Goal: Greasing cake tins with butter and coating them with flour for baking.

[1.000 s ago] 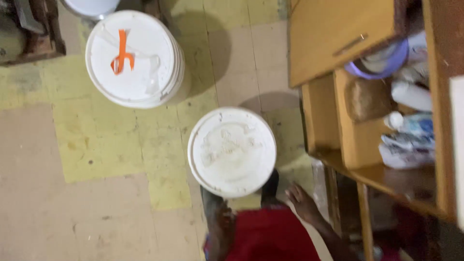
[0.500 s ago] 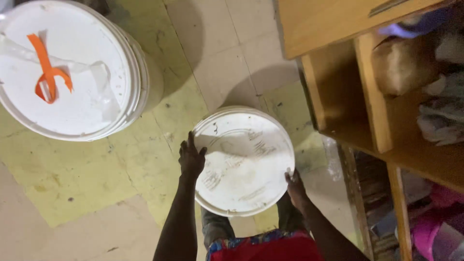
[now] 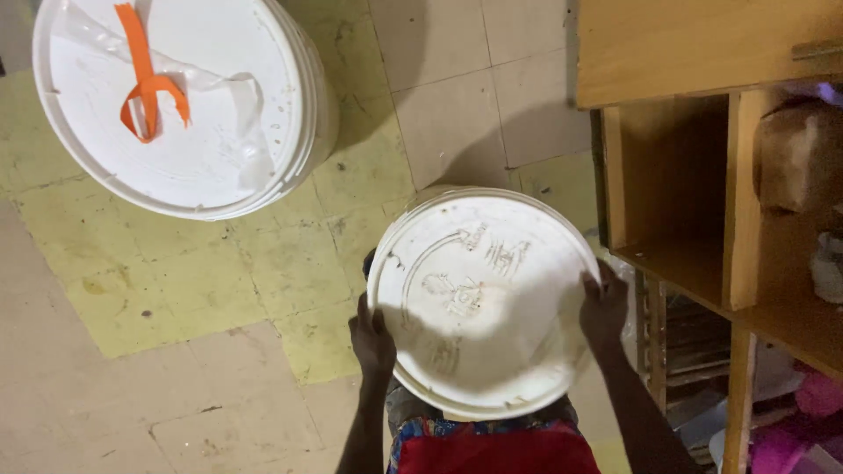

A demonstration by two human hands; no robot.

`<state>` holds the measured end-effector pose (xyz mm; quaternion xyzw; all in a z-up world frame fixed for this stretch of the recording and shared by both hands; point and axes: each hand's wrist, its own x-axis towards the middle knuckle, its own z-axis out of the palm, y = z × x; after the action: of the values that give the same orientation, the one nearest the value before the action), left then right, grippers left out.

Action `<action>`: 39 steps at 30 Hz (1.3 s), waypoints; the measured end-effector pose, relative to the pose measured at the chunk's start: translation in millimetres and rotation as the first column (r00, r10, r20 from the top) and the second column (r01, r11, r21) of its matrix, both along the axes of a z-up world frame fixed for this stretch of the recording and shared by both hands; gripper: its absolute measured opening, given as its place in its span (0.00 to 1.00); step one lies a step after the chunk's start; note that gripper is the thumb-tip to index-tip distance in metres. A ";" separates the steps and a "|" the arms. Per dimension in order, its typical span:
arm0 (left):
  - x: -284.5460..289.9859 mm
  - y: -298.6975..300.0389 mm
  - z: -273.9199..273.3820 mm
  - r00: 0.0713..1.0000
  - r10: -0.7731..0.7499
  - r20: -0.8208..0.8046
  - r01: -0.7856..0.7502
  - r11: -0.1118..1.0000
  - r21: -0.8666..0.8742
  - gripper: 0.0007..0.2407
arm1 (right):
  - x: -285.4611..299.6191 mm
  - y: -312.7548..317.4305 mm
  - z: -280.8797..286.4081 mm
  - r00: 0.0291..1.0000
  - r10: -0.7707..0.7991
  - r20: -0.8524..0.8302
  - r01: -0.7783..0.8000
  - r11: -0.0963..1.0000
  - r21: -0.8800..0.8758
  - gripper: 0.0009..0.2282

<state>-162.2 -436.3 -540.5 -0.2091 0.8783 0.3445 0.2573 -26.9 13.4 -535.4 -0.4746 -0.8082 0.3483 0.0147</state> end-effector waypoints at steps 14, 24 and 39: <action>-158.8 -197.5 -81.6 0.629 0.559 -0.540 -0.607 0.787 0.107 0.22 | -185.8 -72.1 161.0 0.946 0.132 -0.296 -0.221 0.930 -0.293 0.30; -262.9 -178.6 -113.5 0.457 0.889 -0.029 -0.819 0.434 0.375 0.29 | 97.4 -134.5 -37.9 0.731 -0.368 0.575 0.657 0.608 -0.446 0.53; 2.7 44.0 19.2 0.962 0.073 -0.264 -0.126 0.973 -0.192 0.39 | 145.6 -32.5 -153.6 0.892 -0.158 0.423 0.270 0.937 -0.220 0.30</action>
<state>-159.6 -392.3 -521.3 -0.2328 0.9235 0.2876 0.1013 118.6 -19.1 -689.1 -0.6199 -0.6804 0.3485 -0.1770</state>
